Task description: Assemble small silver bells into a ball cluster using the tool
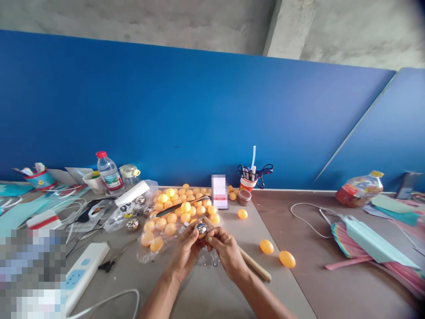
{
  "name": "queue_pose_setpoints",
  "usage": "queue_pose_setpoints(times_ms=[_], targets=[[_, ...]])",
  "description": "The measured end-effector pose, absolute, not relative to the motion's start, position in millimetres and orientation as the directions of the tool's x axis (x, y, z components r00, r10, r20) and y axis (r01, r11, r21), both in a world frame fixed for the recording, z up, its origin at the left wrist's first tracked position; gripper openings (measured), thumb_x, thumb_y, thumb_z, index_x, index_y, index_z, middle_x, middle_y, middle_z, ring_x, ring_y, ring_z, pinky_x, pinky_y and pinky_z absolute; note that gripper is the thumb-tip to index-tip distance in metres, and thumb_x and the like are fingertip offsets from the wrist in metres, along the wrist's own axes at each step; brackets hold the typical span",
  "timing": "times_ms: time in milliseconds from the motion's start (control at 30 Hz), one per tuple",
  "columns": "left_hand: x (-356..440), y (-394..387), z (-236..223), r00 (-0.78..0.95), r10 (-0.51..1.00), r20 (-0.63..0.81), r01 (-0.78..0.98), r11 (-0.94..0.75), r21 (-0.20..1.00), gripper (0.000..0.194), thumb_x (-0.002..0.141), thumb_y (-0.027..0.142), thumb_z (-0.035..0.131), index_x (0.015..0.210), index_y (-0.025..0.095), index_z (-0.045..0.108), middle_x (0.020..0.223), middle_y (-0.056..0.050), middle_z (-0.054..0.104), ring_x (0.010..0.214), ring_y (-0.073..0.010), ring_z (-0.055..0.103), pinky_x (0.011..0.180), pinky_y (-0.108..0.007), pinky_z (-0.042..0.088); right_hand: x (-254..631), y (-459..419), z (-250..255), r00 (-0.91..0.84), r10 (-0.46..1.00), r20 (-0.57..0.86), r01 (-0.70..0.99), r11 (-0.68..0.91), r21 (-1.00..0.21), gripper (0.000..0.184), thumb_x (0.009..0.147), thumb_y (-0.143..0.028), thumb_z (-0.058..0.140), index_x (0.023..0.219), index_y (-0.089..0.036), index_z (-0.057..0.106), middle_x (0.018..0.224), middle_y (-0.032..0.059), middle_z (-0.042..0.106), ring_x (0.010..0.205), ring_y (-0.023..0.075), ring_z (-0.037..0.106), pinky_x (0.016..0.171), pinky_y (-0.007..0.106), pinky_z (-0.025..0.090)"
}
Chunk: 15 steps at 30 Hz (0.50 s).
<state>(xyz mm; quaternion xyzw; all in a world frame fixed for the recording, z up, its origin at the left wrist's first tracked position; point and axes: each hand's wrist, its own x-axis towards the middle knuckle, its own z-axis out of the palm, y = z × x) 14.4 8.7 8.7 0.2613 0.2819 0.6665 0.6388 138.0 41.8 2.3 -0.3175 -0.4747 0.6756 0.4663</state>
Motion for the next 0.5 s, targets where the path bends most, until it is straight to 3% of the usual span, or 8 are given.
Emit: queue_pose_setpoints(times_ms=[333,500], targets=[[16.5,9.2,7.2,-0.053,0.998,0.045,-0.663,-0.069,0.746,0.028,0.073,0.033,0.076,0.092,0.014,0.068,0.082,-0.008,0.064,0.066,-0.0189,0.060,0.060,-0.033,0.049,137.7,42.0,4.0,-0.358,0.934,-0.007,-0.335,-0.136,-0.932,0.024,0.066,-0.033,0.076,0.066,-0.016,0.058,0.055,-0.0041,0.054,0.052,0.0088,0.043,0.054,0.023,0.034],[16.5,10.0,2.7,-0.032,0.996,0.083,-0.614,-0.085,0.784,0.029,0.076,0.037,0.073,0.094,0.015,0.066,0.082,-0.005,0.064,0.066,-0.0171,0.059,0.062,-0.033,0.049,140.0,43.0,4.4,-0.368,0.927,-0.077,-0.372,-0.223,-0.901,0.024,0.063,-0.028,0.077,0.065,-0.016,0.056,0.053,-0.0046,0.054,0.050,0.0080,0.043,0.054,0.023,0.033]])
